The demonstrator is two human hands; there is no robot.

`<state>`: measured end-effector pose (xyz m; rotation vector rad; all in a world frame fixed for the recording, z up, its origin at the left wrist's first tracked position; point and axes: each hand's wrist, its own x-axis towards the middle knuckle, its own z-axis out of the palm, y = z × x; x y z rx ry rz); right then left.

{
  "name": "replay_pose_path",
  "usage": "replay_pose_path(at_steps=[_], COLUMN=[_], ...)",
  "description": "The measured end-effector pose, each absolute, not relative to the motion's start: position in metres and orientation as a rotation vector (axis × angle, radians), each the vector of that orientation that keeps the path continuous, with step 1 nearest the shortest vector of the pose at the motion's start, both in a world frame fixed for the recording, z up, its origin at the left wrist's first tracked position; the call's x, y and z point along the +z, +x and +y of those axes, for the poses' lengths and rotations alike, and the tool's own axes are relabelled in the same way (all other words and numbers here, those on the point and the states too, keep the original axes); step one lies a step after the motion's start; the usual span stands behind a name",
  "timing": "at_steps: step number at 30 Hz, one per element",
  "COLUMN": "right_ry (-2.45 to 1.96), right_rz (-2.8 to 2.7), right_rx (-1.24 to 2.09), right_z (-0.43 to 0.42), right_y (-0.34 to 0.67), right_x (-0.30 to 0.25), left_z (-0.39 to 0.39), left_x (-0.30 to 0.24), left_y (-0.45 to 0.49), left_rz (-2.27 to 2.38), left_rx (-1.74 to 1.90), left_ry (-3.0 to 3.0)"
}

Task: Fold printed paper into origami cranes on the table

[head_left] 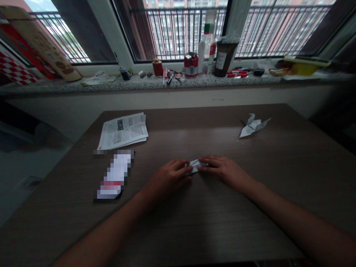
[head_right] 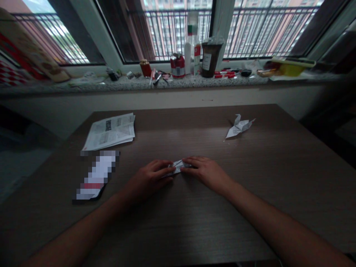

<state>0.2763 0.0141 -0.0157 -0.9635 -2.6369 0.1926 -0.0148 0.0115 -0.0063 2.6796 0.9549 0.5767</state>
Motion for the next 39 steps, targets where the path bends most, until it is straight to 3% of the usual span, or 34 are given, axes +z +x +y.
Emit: replay_pose_path(at_steps=[17, 39], right_ry=[-0.963, -1.093], right_rz=[-2.61, -2.686], right_rx=[0.045, 0.013], right_z=[0.01, -0.004], right_y=[0.274, 0.261], right_x=[-0.016, -0.017], left_z=[0.0, -0.002], left_x=[0.008, 0.008], left_y=[-0.017, -0.015], left_rz=[0.885, 0.93], left_rx=[0.238, 0.285], left_ry=[2.836, 2.77])
